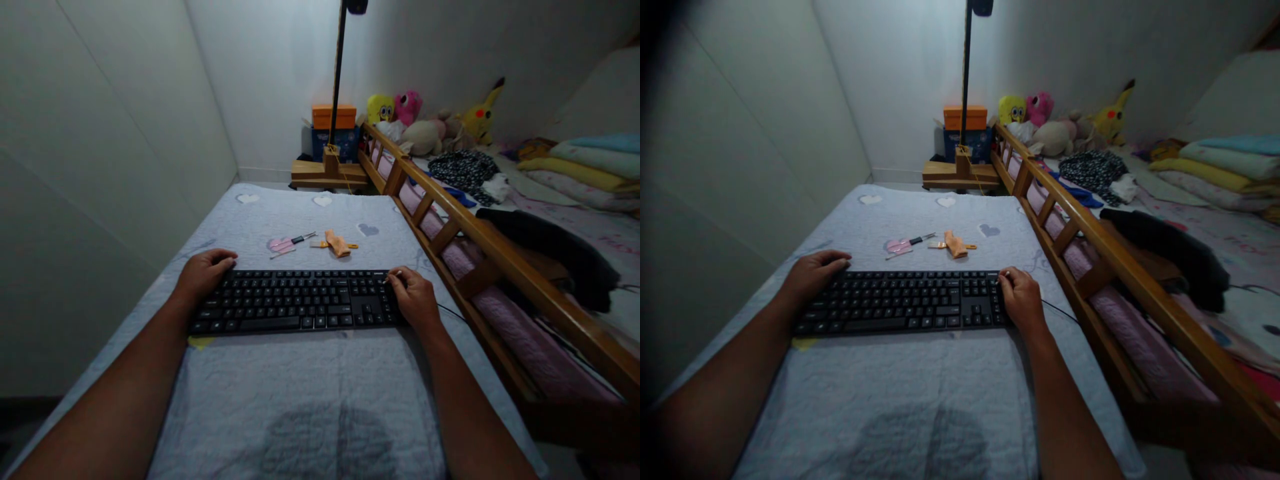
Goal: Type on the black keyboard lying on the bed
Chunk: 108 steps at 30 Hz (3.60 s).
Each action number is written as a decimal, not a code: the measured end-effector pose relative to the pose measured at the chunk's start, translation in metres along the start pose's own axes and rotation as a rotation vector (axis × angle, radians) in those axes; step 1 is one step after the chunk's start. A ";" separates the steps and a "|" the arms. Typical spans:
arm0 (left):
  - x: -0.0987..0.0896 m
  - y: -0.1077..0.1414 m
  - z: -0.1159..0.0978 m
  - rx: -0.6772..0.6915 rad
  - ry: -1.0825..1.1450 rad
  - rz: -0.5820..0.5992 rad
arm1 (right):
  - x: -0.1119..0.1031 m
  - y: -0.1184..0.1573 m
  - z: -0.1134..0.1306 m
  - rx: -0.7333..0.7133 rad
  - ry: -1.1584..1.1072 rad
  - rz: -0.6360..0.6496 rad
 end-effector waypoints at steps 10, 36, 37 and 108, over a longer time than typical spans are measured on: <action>0.001 -0.001 0.001 -0.007 0.012 0.002 | 0.003 -0.002 -0.001 -0.016 -0.014 -0.027; 0.000 0.001 -0.002 -0.027 0.041 0.003 | -0.003 0.000 0.005 -0.050 0.005 -0.006; 0.000 0.001 -0.002 -0.030 0.037 0.005 | -0.003 0.000 0.005 -0.052 0.005 -0.006; -0.001 0.004 -0.006 -0.029 0.014 -0.002 | 0.000 0.002 0.007 -0.032 0.002 0.040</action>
Point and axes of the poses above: each hand's wrist, its own y-axis away from the middle knuckle, its own x-axis out of the palm, z = x × y, the point moved 3 cm from there along -y, towards the middle knuckle, and after that the axes turned 5 degrees about -x, right-handed, at the moved point
